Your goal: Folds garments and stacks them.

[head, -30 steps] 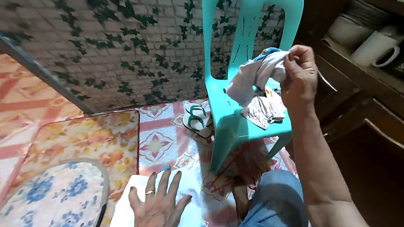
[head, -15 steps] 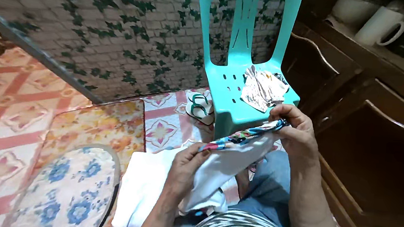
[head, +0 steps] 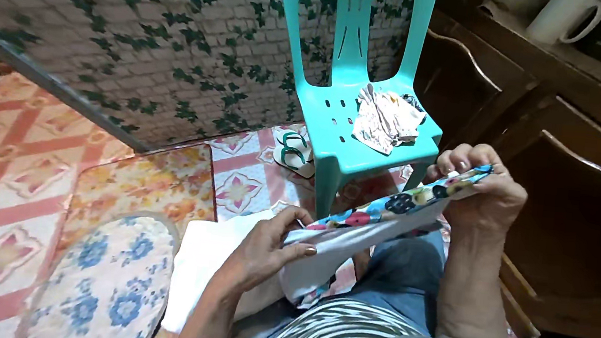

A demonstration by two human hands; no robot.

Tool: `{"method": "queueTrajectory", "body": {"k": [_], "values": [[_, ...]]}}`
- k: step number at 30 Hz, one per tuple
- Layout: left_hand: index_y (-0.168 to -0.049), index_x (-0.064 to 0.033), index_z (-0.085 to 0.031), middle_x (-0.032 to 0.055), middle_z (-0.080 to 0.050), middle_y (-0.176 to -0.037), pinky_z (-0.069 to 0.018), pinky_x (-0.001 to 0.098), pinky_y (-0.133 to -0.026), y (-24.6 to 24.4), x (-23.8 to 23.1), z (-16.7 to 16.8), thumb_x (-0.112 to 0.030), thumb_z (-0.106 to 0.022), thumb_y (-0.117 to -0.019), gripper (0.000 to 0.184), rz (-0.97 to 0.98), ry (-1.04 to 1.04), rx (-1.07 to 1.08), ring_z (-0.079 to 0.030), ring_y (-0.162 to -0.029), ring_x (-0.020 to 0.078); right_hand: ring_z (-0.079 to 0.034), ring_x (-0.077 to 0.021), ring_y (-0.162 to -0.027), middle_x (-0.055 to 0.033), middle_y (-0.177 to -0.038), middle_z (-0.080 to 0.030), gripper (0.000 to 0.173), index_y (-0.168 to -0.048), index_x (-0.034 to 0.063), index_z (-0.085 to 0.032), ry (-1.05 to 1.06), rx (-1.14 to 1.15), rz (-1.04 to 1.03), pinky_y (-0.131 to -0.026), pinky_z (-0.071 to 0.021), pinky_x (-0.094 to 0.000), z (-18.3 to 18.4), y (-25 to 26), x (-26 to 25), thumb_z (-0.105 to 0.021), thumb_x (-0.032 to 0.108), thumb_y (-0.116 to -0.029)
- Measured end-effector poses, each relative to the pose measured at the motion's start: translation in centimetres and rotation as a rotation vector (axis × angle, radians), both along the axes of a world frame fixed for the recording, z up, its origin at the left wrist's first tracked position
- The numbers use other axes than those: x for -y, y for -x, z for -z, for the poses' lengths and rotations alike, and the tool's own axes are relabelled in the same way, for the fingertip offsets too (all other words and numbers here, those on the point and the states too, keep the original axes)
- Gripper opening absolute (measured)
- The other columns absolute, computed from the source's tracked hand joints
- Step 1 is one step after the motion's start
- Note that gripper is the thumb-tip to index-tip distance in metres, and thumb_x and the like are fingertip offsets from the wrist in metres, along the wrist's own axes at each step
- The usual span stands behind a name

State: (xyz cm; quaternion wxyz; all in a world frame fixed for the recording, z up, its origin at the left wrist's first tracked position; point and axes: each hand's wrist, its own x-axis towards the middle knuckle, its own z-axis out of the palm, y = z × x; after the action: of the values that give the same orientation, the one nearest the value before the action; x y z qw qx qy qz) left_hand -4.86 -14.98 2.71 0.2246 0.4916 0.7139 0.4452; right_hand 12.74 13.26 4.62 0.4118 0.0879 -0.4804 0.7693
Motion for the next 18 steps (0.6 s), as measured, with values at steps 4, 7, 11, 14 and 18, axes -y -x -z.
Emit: {"method": "queueTrajectory", "body": {"k": [4,7,11,14,18], "values": [[-0.101,-0.0034,-0.066,-0.0084,-0.065,-0.085,-0.0504,0.0125,-0.072,2.0,0.1,-0.7,-0.016,-0.063,-0.0934,0.015,-0.056,-0.086,-0.006,-0.059,-0.077,-0.008,-0.064,-0.0085,-0.068,0.0045,-0.072,-0.064,0.006,-0.08,0.0187,-0.07,0.068,-0.088,0.022,-0.065,-0.0556,-0.0273,-0.8,-1.4,-1.1,-0.075,0.017,-0.0763],[-0.098,-0.0115,-0.065,-0.015,-0.065,-0.084,-0.0514,0.011,-0.072,2.4,-0.4,-1.3,-0.013,-0.061,-0.0941,0.006,-0.051,-0.159,0.113,-0.061,-0.077,-0.0088,-0.063,-0.0076,-0.067,0.004,-0.07,-0.064,0.003,-0.08,0.0169,-0.071,0.099,-0.137,0.066,-0.062,-0.0538,-0.0249,-0.6,-2.5,-1.3,-0.073,0.018,-0.0786],[-0.091,-0.0136,-0.066,-0.0122,-0.065,-0.094,-0.0515,0.0123,-0.075,2.6,-1.2,-1.6,-0.015,-0.059,-0.0935,0.008,-0.046,-0.178,0.114,-0.061,-0.087,-0.0067,-0.063,-0.0075,-0.066,0.0033,-0.068,-0.064,0.003,-0.079,0.0143,-0.071,0.218,-0.198,0.092,-0.064,-0.0532,-0.0233,-0.3,-3.3,-1.1,-0.07,0.015,-0.0815],[-0.093,-0.0097,-0.067,-0.0089,-0.066,-0.093,-0.0508,0.0128,-0.072,2.9,-1.3,-2.3,-0.017,-0.062,-0.0923,0.009,-0.078,-0.106,0.019,-0.061,-0.082,-0.0061,-0.06,-0.0063,-0.06,0.0061,-0.063,-0.059,0.005,-0.075,0.0193,-0.068,0.161,-0.121,0.151,-0.059,-0.0511,-0.0239,-0.9,-3.9,-1.6,-0.073,0.018,-0.0767],[-0.098,0.0013,-0.07,0.006,-0.066,-0.08,-0.051,0.0323,-0.069,4.0,-1.1,-4.3,-0.015,-0.069,-0.092,0.017,-0.019,0.007,-0.386,-0.061,-0.071,0.0107,-0.061,-0.0051,-0.061,0.0088,-0.065,-0.061,0.009,-0.08,0.0239,-0.068,-0.171,0.008,0.179,-0.063,-0.0546,-0.0253,-3.6,-4.2,-3.5,-0.074,0.017,-0.0772]]}}
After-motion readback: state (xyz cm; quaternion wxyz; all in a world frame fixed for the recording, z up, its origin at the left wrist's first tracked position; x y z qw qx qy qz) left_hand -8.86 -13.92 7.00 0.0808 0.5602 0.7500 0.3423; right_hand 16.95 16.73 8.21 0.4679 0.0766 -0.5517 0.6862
